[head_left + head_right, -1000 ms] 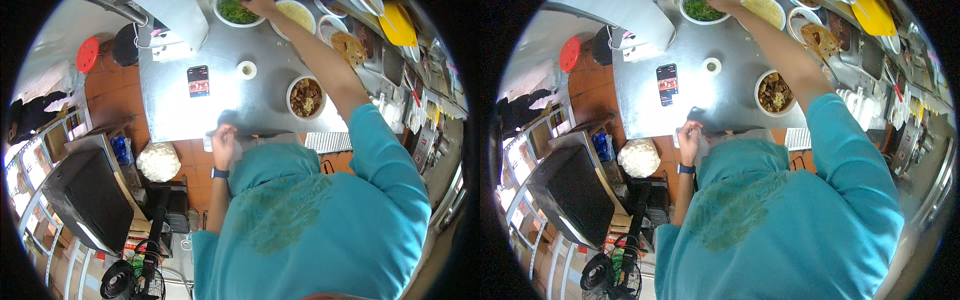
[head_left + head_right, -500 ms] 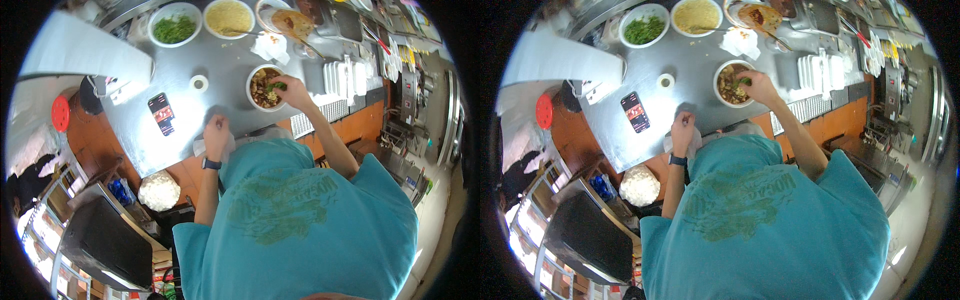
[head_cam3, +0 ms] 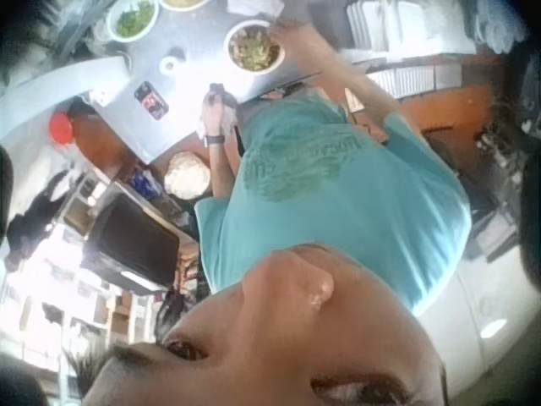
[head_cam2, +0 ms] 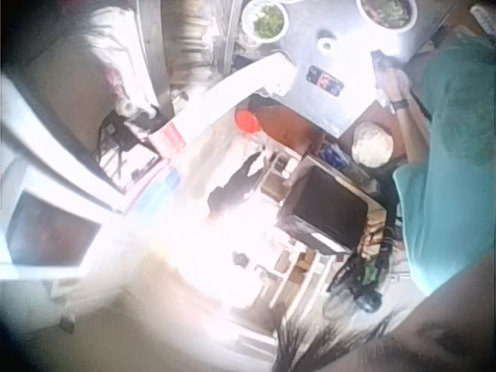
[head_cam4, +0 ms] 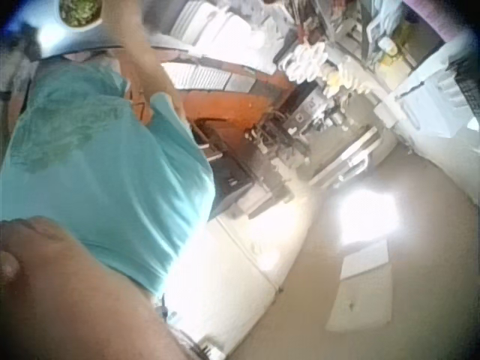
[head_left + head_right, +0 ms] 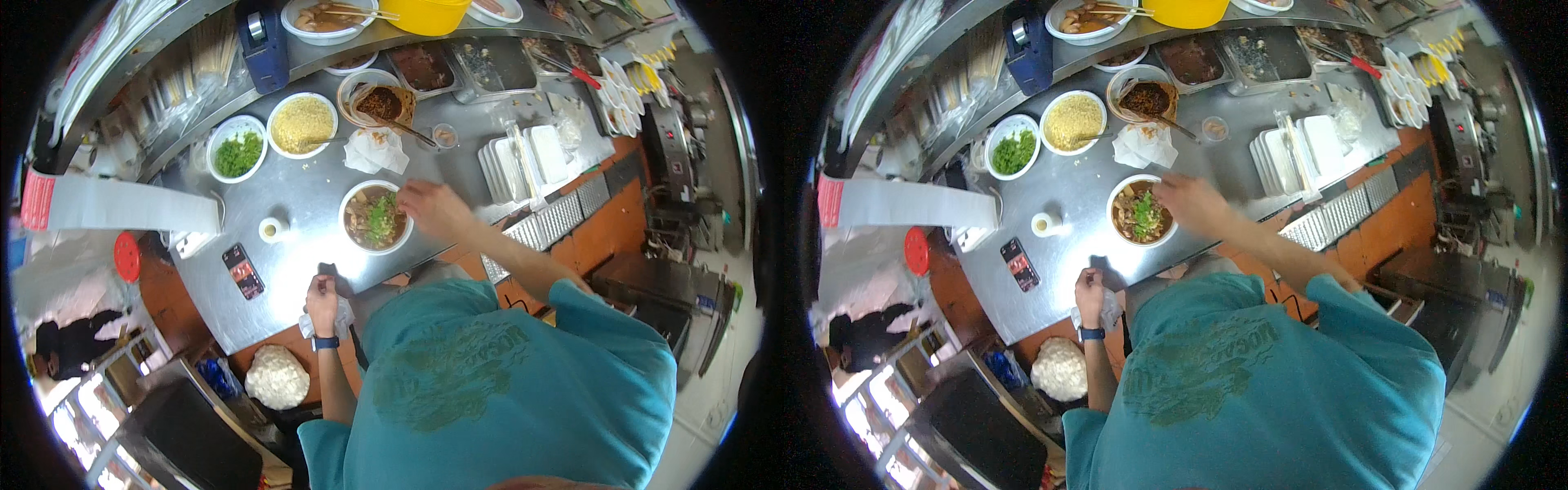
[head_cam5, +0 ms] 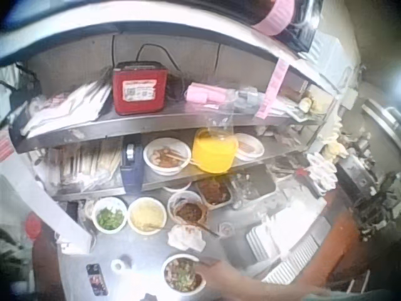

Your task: The person assembles a takeout meal by placing cooked items into a styrofoam container, adding sauce from a ladle, and sealing it with a lid. They then prepare a second bowl by adding various toppings and broth from containers on the counter.

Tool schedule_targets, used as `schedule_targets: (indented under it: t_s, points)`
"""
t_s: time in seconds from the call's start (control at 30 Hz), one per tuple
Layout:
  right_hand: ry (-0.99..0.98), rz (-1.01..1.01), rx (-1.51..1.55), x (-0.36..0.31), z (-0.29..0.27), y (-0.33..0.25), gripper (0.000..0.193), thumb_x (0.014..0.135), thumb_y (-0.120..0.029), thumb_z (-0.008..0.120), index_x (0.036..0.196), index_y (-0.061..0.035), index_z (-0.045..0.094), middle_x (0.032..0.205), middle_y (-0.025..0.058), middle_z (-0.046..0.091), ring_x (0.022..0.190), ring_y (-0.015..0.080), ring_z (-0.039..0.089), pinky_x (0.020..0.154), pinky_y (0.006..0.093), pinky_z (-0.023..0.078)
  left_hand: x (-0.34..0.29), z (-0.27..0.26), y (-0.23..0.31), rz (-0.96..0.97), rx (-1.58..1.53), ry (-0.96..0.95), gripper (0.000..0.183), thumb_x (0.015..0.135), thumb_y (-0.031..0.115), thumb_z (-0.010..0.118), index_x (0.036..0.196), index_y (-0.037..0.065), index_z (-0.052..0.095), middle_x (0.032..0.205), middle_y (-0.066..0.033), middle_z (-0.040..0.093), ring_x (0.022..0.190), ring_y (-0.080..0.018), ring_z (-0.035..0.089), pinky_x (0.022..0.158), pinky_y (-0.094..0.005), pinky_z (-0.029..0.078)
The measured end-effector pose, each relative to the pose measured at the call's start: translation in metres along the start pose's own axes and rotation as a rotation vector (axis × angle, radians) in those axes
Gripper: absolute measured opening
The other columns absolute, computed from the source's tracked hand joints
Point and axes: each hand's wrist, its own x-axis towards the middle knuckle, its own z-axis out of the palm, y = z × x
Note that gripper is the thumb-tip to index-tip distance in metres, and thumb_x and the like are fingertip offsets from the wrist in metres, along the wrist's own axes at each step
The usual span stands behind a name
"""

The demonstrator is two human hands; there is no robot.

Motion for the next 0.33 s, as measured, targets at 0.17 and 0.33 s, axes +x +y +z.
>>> schedule_targets:
  t_s: [0.17, 0.33]
  points:
    - [0.394, -0.291, -0.300, 0.061, -0.122, 0.085, 0.015, 0.090, -0.021, 0.059, 0.097, -0.0102, 0.066, 0.091, 0.0074, 0.067, 0.083, 0.0300, 0.067, 0.070, 0.0424, 0.056, -0.048, 0.028, -0.002, -0.218, -0.034, 0.131, 0.023, 0.093, 0.023, 0.062, 0.099, 0.002, 0.068, 0.075, -0.0132, 0.068, 0.070, -0.0211, 0.064, 0.067, -0.0342, 0.049]
    - [0.257, -0.180, -0.512, 0.200, -0.258, 0.160, 0.040, 0.091, -0.034, 0.070, 0.120, -0.0068, 0.063, 0.130, 0.0159, 0.061, 0.113, 0.0259, 0.059, 0.090, 0.0400, 0.050, -0.069, 0.063, -0.031, -0.203, -0.096, 0.249, 0.026, 0.091, 0.024, 0.064, 0.103, 0.002, 0.070, 0.087, -0.0161, 0.072, 0.082, -0.0236, 0.068, 0.079, -0.0352, 0.051]
